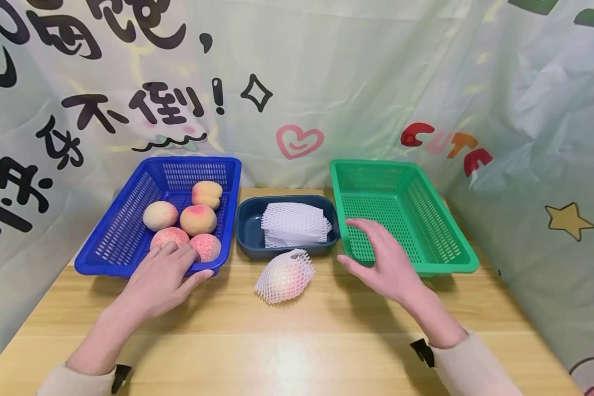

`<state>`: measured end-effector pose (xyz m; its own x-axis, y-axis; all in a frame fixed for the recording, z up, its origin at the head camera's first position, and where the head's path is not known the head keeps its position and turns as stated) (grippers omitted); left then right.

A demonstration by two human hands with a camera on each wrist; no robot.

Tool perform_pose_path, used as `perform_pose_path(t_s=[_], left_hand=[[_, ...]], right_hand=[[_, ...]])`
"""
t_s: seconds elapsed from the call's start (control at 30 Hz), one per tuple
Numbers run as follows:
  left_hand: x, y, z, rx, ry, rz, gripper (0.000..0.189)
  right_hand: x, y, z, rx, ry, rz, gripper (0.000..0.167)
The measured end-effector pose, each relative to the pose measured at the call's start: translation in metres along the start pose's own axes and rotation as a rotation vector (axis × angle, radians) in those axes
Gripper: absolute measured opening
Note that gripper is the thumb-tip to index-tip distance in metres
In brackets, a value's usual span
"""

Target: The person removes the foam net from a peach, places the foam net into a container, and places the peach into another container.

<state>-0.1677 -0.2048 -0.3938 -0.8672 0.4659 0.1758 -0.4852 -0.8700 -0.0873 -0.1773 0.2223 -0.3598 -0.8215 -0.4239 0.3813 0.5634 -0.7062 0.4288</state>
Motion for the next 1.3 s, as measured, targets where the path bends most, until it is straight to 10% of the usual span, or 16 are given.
perform_pose_path(t_s=[0.57, 1.3], left_hand=[[-0.002, -0.001, -0.001, 0.016, -0.021, -0.011, 0.034], [-0.002, 0.0, 0.0, -0.029, -0.022, 0.02, 0.041]], right_hand=[[-0.056, -0.059, 0.031, -0.233, 0.161, -0.252, 0.061], [-0.062, -0.069, 0.029, -0.343, 0.26, -0.271, 0.058]])
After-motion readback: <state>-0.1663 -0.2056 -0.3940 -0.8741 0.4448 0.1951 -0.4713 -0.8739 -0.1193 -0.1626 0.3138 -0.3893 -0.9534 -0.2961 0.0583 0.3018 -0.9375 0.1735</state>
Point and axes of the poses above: each hand's wrist, its own x-axis towards the middle knuckle, its own z-axis out of the back of the hand, y = z × x, the point moved 2 cm from there along x, towards the middle knuckle, and after that the axes turned 7 degrees about y, right-handed, at the moved point
